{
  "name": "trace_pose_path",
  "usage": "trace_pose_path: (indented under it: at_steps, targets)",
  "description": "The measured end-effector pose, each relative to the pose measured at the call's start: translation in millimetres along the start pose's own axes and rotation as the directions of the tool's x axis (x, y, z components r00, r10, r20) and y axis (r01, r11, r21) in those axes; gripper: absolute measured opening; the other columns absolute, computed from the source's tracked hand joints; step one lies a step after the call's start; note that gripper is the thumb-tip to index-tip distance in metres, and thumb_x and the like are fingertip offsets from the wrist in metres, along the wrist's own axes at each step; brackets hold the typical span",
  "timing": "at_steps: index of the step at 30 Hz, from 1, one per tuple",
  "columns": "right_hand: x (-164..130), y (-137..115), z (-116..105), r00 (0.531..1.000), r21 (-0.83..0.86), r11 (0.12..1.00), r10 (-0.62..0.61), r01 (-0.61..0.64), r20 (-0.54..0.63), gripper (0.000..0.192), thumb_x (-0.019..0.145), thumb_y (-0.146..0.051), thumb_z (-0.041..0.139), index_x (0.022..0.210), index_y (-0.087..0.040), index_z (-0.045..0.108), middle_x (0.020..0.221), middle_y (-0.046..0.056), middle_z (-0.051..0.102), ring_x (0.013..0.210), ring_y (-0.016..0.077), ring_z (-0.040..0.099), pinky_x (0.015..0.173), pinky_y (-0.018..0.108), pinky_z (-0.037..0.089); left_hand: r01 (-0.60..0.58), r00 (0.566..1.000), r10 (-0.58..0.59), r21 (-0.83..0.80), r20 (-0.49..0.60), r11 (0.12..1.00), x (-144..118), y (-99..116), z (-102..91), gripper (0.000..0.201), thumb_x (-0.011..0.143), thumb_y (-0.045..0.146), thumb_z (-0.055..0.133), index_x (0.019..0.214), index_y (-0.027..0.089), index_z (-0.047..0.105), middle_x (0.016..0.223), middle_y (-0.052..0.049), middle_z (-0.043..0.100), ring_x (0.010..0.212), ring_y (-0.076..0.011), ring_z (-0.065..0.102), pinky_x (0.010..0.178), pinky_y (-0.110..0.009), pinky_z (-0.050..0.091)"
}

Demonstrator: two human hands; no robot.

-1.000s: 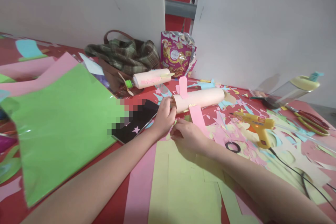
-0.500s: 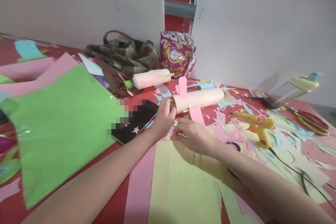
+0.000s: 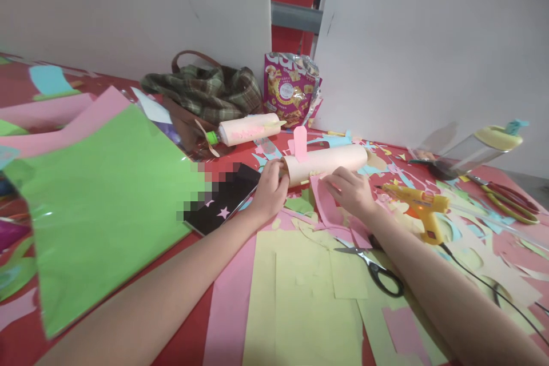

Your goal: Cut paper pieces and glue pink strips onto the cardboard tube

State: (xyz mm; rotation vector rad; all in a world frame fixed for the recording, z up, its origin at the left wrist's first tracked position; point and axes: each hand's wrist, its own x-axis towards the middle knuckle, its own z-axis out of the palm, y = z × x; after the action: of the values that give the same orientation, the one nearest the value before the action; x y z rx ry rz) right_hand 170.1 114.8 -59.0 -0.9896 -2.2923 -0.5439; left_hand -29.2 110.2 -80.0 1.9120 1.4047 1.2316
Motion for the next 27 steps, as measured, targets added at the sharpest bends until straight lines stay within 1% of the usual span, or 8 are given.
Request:
trace_pose_path:
  at_steps: [7,19,27]
  targets:
    - [-2.3,0.9,3.4,0.999,-0.066,0.997,-0.051,0.051,-0.001,0.022,0.077,-0.013,0.043,0.065,-0.016,0.061,0.058,0.001,0.054,0.047,0.0073,0.044,0.046,0.02,0.03,-0.004,1.0,0.004,-0.001,-0.002,1.0,0.2,0.7,-0.1,0.016,0.076,0.013,0.036,0.09,0.017,0.044,0.1,-0.008,0.047,0.098,-0.0174,0.043,0.083,-0.032,0.037]
    - [-0.5,0.6,5.5,0.998,-0.114,0.992,-0.055,0.053,-0.012,0.022,0.077,-0.012,0.042,0.064,-0.016,0.06,0.058,0.0,0.053,0.046,0.007,0.042,0.045,0.021,0.028,-0.009,1.0,0.009,0.024,0.012,1.0,-0.5,1.8,0.0,0.015,0.075,0.012,0.036,0.088,0.017,0.042,0.1,-0.008,0.046,0.099,-0.0175,0.042,0.084,-0.032,0.036]
    - [0.9,0.5,6.5,0.998,-0.12,0.991,-0.057,0.058,0.01,0.023,0.077,-0.012,0.042,0.064,-0.016,0.061,0.058,0.001,0.053,0.046,0.0075,0.042,0.045,0.021,0.027,-0.014,1.0,0.013,0.028,0.015,1.0,-0.5,2.0,-0.4,0.015,0.075,0.014,0.035,0.088,0.018,0.043,0.1,-0.008,0.046,0.099,-0.0176,0.042,0.084,-0.032,0.036]
